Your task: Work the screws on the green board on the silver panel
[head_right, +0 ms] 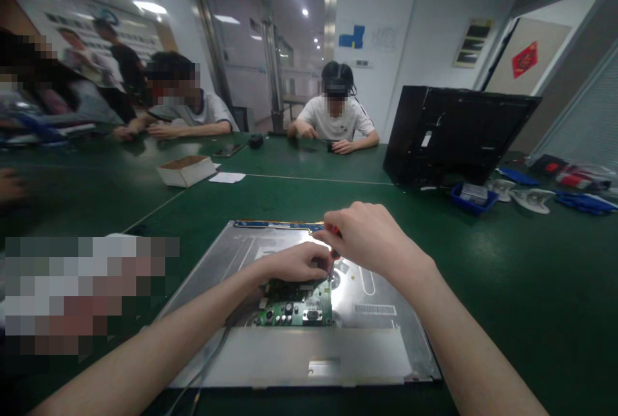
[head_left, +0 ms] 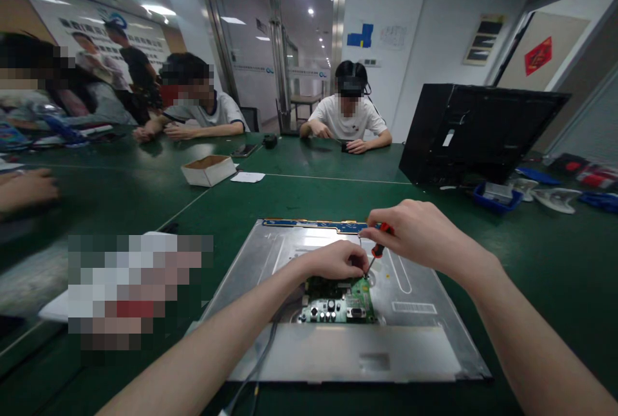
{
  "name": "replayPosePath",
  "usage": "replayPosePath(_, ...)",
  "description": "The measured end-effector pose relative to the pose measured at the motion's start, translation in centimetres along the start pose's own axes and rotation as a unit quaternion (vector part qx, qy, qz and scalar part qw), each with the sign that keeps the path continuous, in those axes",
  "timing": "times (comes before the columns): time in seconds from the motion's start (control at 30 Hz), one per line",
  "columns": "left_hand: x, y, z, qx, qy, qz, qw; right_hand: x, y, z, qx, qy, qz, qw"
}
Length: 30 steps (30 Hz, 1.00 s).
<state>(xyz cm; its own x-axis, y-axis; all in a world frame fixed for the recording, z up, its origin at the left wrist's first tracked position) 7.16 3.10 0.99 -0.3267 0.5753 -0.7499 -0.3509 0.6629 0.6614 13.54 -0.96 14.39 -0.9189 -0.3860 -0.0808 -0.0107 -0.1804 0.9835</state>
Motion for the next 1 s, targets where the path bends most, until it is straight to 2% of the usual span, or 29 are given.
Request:
replayPosePath(0.1, 0.0, 0.0, 0.0, 0.002, -0.003, -0.002, 1.000, 0.1, 0.1, -0.2, -0.008, 0.004, 0.014, 1.000)
replayPosePath(0.23, -0.1, 0.0, 0.0, 0.007, -0.008, -0.007, 1.000, 0.7, 0.2, -0.6, 0.003, 0.045, 0.075, 0.996)
replayPosePath(0.47, -0.2, 0.0, 0.1, 0.007, -0.009, -0.012, 1.000, -0.2, 0.4, -0.5, 0.000, -0.031, -0.017, 0.999)
replayPosePath(0.77, 0.1, 0.0, 0.2, 0.008, -0.008, -0.002, 1.000, 0.8, 0.5, -0.8, -0.005, 0.038, 0.056, 0.998)
replayPosePath(1.0, 0.0, 0.0, 0.0, 0.007, -0.006, -0.005, 1.000, 0.2, 0.3, -0.4, -0.015, 0.006, -0.006, 1.000)
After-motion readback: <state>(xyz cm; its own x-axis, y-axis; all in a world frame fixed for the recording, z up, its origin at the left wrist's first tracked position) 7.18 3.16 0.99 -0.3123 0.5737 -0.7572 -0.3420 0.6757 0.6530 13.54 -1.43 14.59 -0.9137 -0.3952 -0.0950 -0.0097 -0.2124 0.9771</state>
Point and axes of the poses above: each hand's wrist, its own z-axis towards the middle knuckle, its own y-axis out of the back of the hand, x = y × z, the point moved 8 cm from there along z, towards the middle knuckle, and after that the axes turned 1 degree about y, right-handed, at the moved point
